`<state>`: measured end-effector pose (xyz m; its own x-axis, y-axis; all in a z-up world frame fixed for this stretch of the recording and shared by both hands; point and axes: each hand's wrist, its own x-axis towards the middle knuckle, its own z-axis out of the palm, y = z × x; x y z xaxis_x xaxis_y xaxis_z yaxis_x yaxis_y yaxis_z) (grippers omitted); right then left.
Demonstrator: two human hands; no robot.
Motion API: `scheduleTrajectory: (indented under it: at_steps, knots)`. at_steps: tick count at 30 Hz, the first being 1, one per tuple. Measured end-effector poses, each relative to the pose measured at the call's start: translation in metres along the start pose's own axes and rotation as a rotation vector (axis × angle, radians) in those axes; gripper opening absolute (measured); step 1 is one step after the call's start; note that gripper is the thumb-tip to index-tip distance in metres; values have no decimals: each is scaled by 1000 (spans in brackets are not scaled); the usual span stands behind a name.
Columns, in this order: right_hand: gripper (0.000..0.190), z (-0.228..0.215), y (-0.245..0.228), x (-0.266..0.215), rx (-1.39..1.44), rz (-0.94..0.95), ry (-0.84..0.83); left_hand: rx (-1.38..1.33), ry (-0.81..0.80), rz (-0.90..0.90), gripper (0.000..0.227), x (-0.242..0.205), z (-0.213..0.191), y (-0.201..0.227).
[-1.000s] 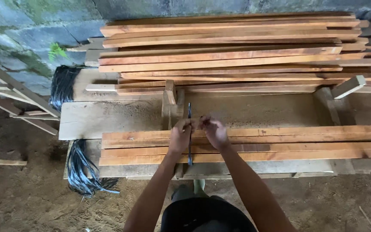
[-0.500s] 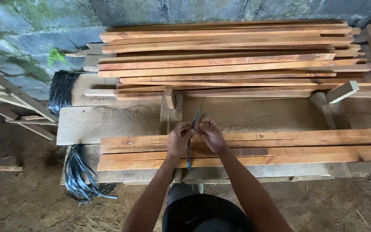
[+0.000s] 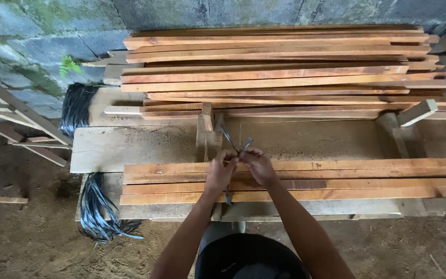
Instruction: Bundling wooden planks together using flexible black straps by tying them by hand.
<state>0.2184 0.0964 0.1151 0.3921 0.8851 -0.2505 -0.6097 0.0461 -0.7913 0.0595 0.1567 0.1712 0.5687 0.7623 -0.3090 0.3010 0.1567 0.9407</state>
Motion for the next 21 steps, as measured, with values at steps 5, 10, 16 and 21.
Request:
scheduleTrajectory:
  at_steps: [5,10,16,21]
  knots:
    - [15,-20,22,11,14,2,12,-31,-33,-34,27,-1,0,-1]
    - [17,13,-7,-6,-10,-11,17,11,-12,-58,24,-9,-3,12]
    - [14,-12,20,5,-74,-40,84,-47,25,-40,22,-4,-2,-1]
    - [10,19,-13,-14,-46,-14,0,22,25,-61,30,-7,-4,12]
